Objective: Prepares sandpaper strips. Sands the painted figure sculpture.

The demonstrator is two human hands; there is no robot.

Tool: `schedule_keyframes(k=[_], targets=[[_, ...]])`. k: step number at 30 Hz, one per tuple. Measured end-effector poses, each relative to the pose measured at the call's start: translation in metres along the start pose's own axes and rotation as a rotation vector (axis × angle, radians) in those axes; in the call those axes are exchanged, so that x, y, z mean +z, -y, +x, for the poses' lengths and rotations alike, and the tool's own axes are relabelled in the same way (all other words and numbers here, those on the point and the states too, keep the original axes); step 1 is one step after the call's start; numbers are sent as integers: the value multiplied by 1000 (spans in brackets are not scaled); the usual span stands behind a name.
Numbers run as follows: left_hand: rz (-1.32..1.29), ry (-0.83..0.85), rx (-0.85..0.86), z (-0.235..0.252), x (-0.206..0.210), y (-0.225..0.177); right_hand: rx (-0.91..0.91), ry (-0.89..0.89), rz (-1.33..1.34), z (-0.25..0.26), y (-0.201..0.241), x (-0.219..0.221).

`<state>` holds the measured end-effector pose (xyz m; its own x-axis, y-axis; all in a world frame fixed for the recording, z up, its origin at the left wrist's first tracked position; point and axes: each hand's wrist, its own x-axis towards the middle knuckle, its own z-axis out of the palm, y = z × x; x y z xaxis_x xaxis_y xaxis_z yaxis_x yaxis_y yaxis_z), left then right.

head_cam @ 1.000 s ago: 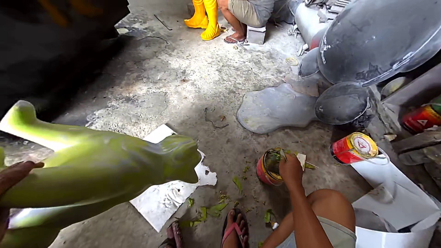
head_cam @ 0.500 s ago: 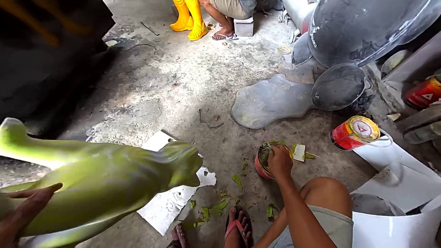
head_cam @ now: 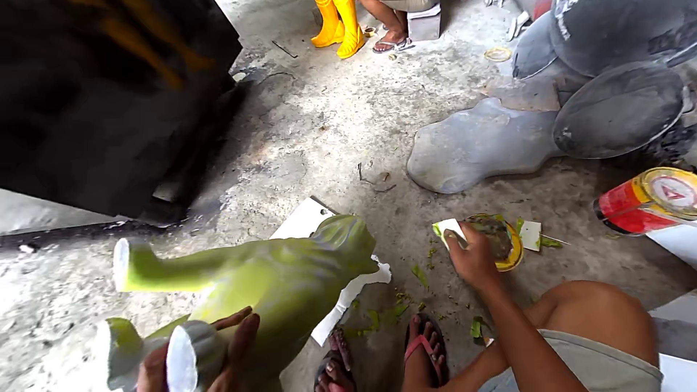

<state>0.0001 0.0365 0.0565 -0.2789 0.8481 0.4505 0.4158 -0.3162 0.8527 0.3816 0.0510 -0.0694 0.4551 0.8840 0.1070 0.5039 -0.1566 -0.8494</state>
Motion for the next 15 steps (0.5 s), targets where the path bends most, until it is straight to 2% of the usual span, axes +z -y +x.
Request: schedule_keyframes(k=[3,7,11,15], targets=[[2,20,-37,-5,-6,-2,-12,139,216,-15,25,38],[27,108,-13,0,-23,7,-1,268,329,-21,37,87],[-82,167,-86,23,-45,31,7,276,329,-17,35,125],[-91,50,-207,42,-38,30,-102,211,354,-14,38,157]])
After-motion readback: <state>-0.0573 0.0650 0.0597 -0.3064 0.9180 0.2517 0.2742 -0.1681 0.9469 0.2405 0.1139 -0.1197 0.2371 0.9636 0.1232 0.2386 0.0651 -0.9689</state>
